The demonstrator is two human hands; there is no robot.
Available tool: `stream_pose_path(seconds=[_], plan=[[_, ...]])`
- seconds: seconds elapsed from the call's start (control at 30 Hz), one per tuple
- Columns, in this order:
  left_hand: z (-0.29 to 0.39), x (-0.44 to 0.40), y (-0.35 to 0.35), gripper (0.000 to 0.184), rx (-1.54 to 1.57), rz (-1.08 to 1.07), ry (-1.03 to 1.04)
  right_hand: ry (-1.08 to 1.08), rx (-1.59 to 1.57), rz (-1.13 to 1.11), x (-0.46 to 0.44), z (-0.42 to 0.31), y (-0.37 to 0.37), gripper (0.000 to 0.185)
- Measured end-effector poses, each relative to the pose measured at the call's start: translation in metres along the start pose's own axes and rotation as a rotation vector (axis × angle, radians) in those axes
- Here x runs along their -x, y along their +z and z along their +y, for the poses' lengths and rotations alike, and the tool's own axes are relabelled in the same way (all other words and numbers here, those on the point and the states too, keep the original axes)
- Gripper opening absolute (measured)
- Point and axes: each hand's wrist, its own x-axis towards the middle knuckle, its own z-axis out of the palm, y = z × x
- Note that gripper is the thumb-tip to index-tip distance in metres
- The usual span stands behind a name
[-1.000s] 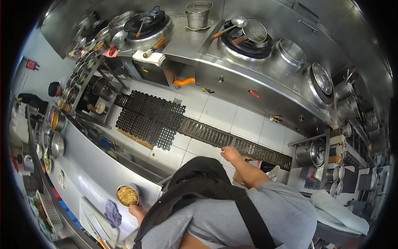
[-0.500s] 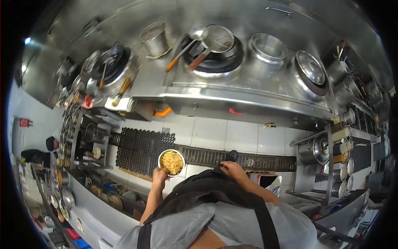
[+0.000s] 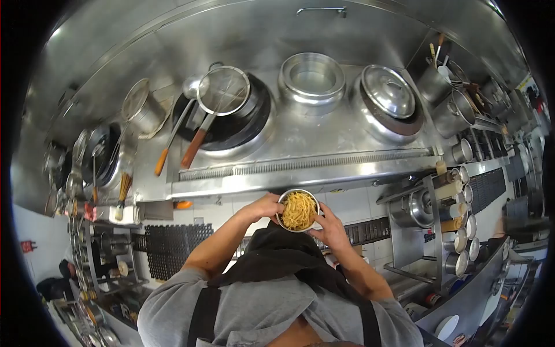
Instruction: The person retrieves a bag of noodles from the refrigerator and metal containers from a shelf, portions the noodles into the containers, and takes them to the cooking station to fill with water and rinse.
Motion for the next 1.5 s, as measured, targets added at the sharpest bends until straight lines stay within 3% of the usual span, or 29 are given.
stream_pose_path(seconds=[0.1,0.17,0.23,0.3,0.43,0.47,0.53,0.67,0.8,0.93,1.0,1.13,1.2,1.27,1.33,1.37,1.4,1.43,1.5], plan=[[0.039,-0.049,-0.019,0.038,-0.081,-0.145,-0.013,0.084,0.009,0.125,-0.019,0.016,-0.018,0.033],[0.062,-0.084,-0.042,0.045,0.123,-0.276,-0.049,0.156,0.038,0.226,-0.028,0.04,-0.025,0.032],[0.099,-0.124,-0.074,0.049,0.112,-0.216,0.0,0.21,0.058,0.229,-0.036,0.059,-0.033,0.036],[0.129,-0.184,-0.115,0.053,0.042,-0.033,0.143,0.365,0.075,0.315,-0.047,0.064,-0.041,0.03],[0.272,-0.259,-0.193,0.067,-0.141,0.314,0.452,0.41,0.13,0.392,-0.065,0.091,-0.051,0.036],[0.298,-0.284,-0.209,0.067,-0.085,0.444,0.614,0.469,0.093,0.401,-0.074,0.087,-0.055,0.034],[0.385,-0.304,-0.249,0.07,-0.434,0.517,0.576,0.517,0.129,0.44,-0.083,0.089,-0.057,0.033],[0.461,-0.427,-0.322,0.068,-0.815,1.228,0.724,0.605,0.197,0.518,-0.104,0.091,-0.06,0.031],[0.475,-0.426,-0.311,0.068,-0.612,0.964,0.708,0.744,0.187,0.532,-0.113,0.098,-0.051,0.031],[0.434,-0.378,-0.222,0.067,-0.523,0.729,0.814,0.712,0.135,0.499,-0.118,0.115,-0.049,0.033],[0.422,-0.372,-0.194,0.064,-0.527,0.721,0.997,0.689,0.127,0.458,-0.135,0.11,-0.06,0.032],[0.418,-0.355,-0.209,0.058,-0.477,0.612,0.884,0.596,0.127,0.383,-0.152,0.122,-0.074,0.034],[0.391,-0.352,-0.223,0.05,-0.094,0.365,0.92,0.571,0.132,0.362,-0.161,0.127,-0.078,0.033],[0.339,-0.349,-0.221,0.041,-0.114,0.418,0.754,0.513,0.135,0.344,-0.172,0.132,-0.081,0.033],[0.264,-0.347,-0.196,0.035,-0.419,0.483,0.694,0.468,0.11,0.301,-0.182,0.138,-0.084,0.034],[0.264,-0.304,-0.169,0.038,-0.33,0.175,0.337,0.447,0.104,0.297,-0.185,0.139,-0.084,0.034],[0.213,-0.319,-0.153,0.041,-0.562,0.031,0.404,0.413,0.056,0.291,-0.189,0.14,-0.087,0.034],[0.209,-0.289,-0.124,0.038,-0.388,-0.116,0.129,0.414,0.039,0.291,-0.193,0.14,-0.087,0.034],[0.179,-0.271,-0.089,0.033,-0.314,-0.207,0.002,0.349,0.054,0.256,-0.197,0.14,-0.089,0.033]])
